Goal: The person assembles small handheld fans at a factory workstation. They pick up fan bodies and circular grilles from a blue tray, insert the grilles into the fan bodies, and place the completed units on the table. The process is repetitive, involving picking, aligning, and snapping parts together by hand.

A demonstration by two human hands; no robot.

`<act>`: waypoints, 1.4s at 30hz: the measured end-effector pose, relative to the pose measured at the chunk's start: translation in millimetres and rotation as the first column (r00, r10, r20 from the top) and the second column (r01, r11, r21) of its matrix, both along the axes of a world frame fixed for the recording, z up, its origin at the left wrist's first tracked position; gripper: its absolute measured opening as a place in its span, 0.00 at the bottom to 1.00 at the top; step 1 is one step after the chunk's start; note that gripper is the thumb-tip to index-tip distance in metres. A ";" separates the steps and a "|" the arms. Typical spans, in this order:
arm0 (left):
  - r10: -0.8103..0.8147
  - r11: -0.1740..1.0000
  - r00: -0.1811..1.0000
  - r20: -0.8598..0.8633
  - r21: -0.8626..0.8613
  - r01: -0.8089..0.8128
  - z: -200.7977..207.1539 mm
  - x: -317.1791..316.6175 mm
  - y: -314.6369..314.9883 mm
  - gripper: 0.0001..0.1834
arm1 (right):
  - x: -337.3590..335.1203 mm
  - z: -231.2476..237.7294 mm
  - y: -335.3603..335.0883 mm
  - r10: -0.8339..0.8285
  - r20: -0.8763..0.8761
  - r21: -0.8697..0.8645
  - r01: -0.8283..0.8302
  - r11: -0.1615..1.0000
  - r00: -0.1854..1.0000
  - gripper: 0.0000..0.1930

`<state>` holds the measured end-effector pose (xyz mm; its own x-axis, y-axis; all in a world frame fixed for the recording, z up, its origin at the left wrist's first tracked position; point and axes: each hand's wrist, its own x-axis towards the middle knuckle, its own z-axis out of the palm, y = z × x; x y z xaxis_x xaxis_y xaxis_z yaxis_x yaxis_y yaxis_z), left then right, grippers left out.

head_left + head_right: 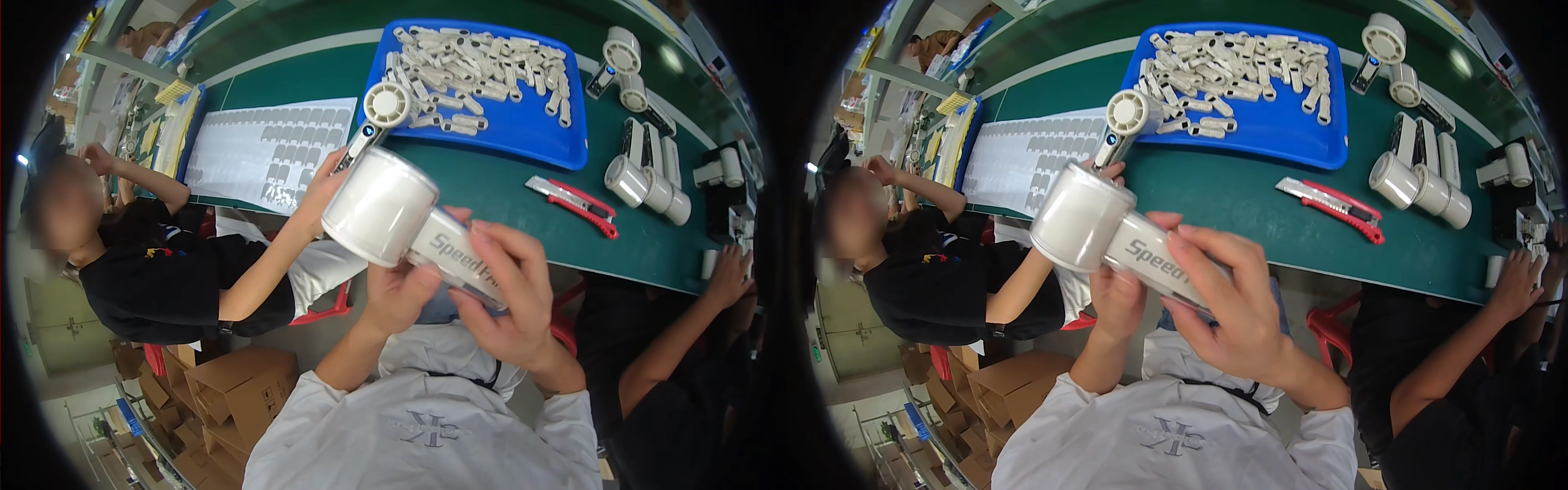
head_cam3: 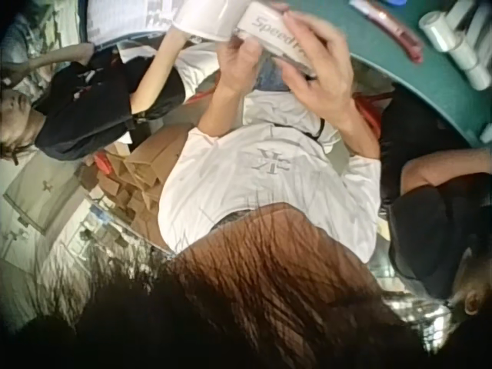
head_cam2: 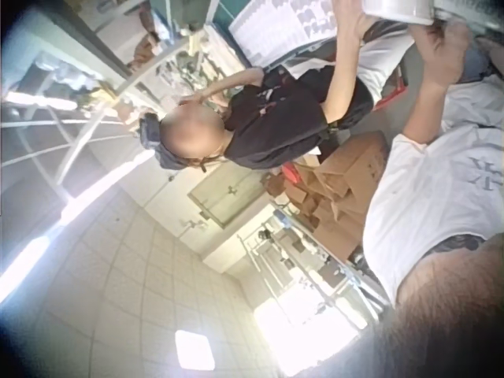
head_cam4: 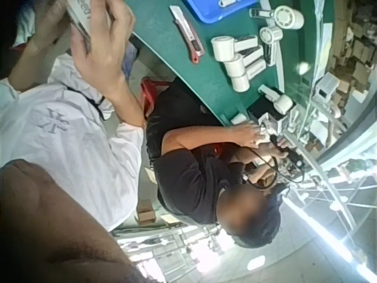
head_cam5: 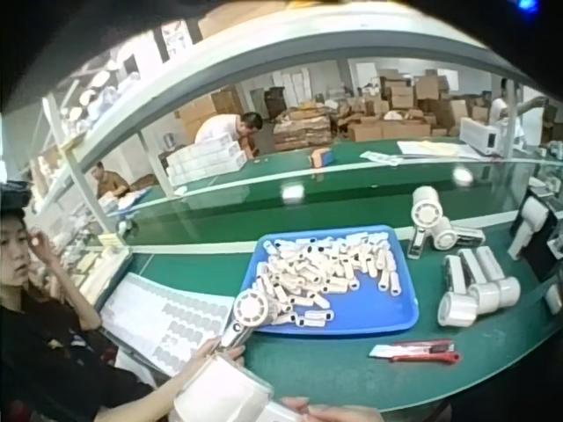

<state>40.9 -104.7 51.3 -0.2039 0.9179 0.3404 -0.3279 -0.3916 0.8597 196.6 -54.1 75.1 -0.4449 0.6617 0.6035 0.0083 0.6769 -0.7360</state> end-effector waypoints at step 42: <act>-0.115 0.983 0.144 -0.983 -0.134 -0.125 68.5 -169.6 121.4 0.11 | 74.3 -75.1 27.7 -0.266 0.370 -0.064 0.310 0.949 0.890 0.17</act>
<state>-128.7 16.7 119.8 0.1899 0.9743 0.1210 0.8456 -0.2249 0.4842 270.9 -26.4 0.0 -0.3924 0.8496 0.3525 0.4626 0.5135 -0.7227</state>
